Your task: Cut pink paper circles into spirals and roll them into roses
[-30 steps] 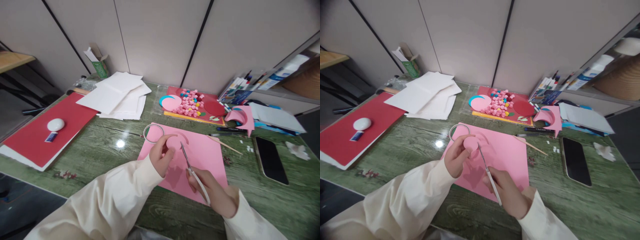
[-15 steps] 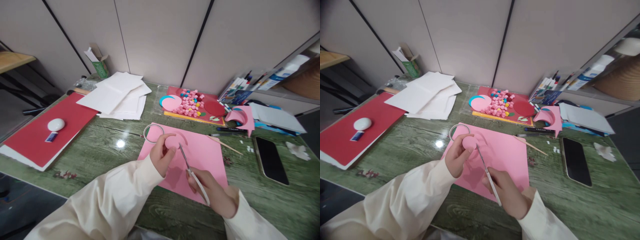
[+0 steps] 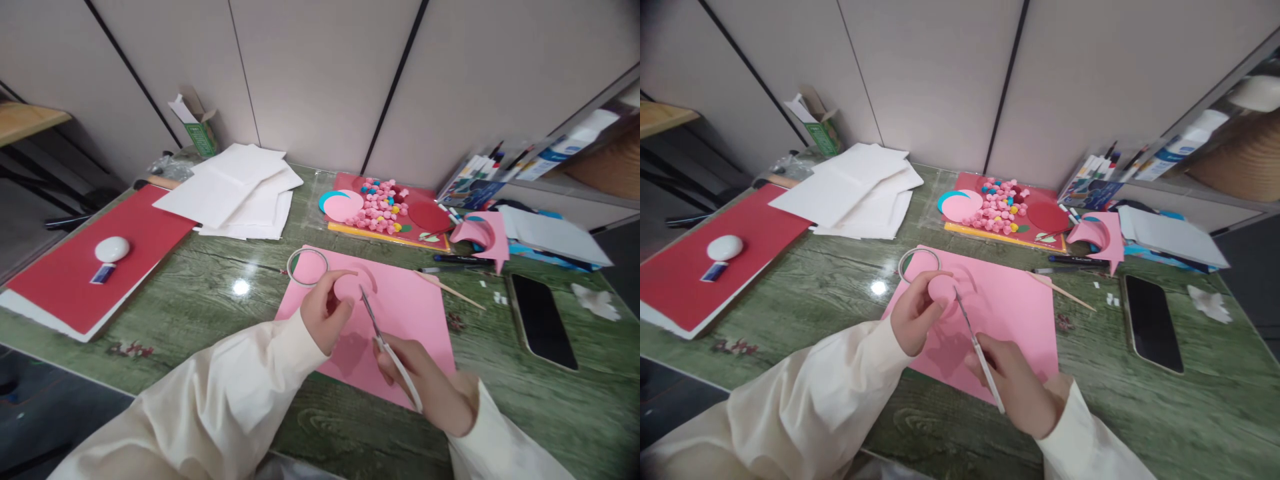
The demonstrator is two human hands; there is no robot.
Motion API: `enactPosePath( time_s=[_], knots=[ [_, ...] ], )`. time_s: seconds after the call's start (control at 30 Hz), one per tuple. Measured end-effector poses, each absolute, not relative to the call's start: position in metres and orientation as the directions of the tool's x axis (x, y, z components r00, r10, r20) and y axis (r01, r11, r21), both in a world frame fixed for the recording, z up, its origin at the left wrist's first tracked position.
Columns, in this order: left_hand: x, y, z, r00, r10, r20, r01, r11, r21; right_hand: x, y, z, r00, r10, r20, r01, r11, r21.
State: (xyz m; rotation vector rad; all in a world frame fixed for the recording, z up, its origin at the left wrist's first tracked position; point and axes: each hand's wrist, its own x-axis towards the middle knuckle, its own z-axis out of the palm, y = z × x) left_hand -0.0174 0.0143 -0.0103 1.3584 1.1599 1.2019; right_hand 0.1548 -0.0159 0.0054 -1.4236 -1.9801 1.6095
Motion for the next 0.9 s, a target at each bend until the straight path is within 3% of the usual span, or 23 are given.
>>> enactPosePath(
  time_s=[0.63, 0.9],
  knots=[
    [-0.0164, 0.0155, -0.0163, 0.019, 0.997, 0.071, 0.005, -0.071, 0.997, 0.1552, -0.0153, 0.0013, -0.510, 0.778, -0.366, 0.508, -0.071, -0.859],
    [-0.0192, 0.0148, -0.0094, 0.126, 0.990, 0.058, 0.083, -0.068, 0.994, 0.1558, -0.0146, 0.0044, -0.507, 0.790, -0.345, 0.516, -0.043, -0.855]
  ],
)
